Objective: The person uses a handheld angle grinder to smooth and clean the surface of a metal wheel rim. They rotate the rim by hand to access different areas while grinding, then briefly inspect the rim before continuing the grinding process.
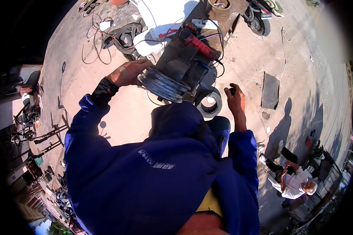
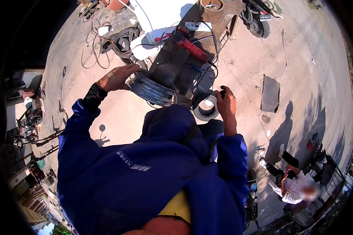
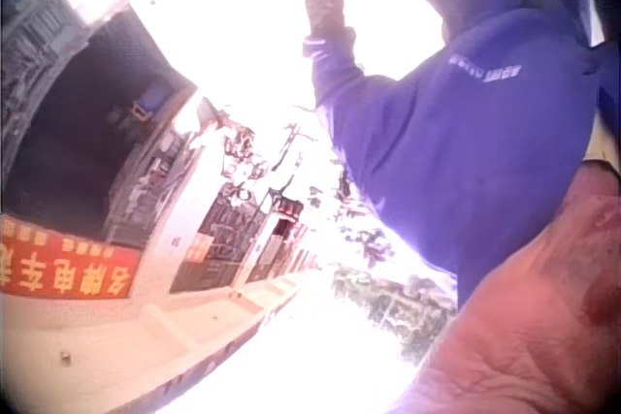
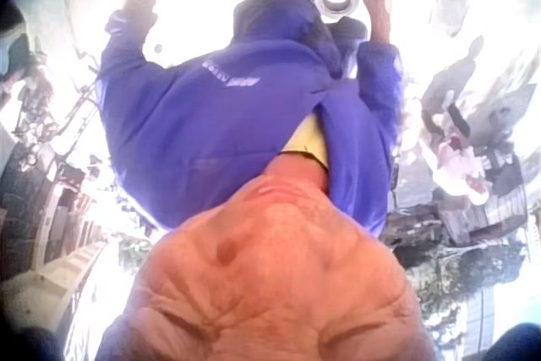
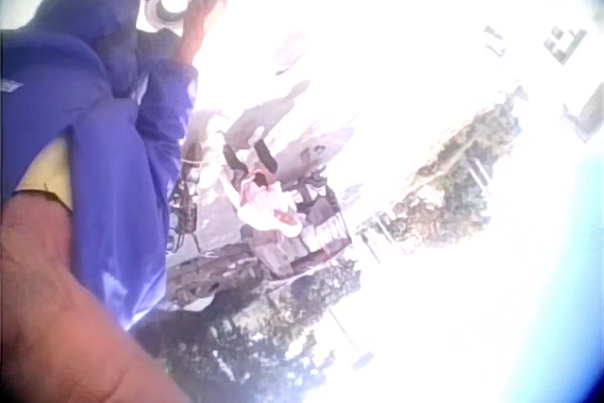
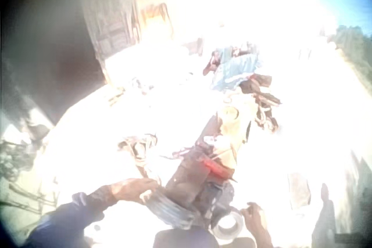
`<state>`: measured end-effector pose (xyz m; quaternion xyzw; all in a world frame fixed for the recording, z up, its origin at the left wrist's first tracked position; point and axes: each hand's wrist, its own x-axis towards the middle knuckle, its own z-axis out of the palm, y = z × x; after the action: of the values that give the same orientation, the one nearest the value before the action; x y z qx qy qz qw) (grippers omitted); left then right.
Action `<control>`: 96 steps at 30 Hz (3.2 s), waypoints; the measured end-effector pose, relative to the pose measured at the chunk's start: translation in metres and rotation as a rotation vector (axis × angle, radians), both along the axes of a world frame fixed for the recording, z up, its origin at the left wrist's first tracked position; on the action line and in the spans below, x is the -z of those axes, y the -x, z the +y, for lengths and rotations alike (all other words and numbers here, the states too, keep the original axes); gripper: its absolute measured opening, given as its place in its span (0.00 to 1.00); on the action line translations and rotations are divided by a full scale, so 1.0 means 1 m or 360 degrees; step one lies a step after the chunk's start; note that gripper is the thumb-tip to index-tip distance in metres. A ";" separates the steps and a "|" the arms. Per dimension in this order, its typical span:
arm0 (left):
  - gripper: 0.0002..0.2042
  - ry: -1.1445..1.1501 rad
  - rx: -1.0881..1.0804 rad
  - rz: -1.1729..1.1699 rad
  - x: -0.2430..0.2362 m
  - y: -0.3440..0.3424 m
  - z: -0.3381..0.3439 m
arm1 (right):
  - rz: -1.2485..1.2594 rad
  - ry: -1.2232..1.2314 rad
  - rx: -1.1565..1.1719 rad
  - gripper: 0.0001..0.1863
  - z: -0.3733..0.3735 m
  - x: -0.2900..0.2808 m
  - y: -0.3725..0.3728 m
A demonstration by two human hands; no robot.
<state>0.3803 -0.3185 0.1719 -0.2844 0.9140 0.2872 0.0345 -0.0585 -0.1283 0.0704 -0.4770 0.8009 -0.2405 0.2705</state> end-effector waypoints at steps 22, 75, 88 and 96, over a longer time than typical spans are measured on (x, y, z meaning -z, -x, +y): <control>0.12 -0.0143 -0.3082 0.0629 0.130 0.162 0.350 | 0.0223 0.0233 -0.1497 0.45 -0.235 0.102 0.018; 0.36 -0.0157 -0.2878 0.1379 0.121 0.518 0.307 | -0.1879 -0.0706 -0.1244 0.26 -0.056 -0.027 0.106; 0.41 -0.0398 -0.2686 0.1716 0.112 0.463 0.385 | -0.1981 -0.0555 -0.1121 0.18 0.014 -0.016 0.052; 0.32 -0.0540 -0.2370 0.2279 0.109 0.450 0.383 | -0.2332 -0.0753 -0.0973 0.21 -0.026 -0.019 0.051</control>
<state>-0.0700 0.0646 0.0626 -0.5303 0.2625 0.4616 -0.6609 -0.1096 -0.1545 0.0896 -0.3266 0.2859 -0.2314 0.8707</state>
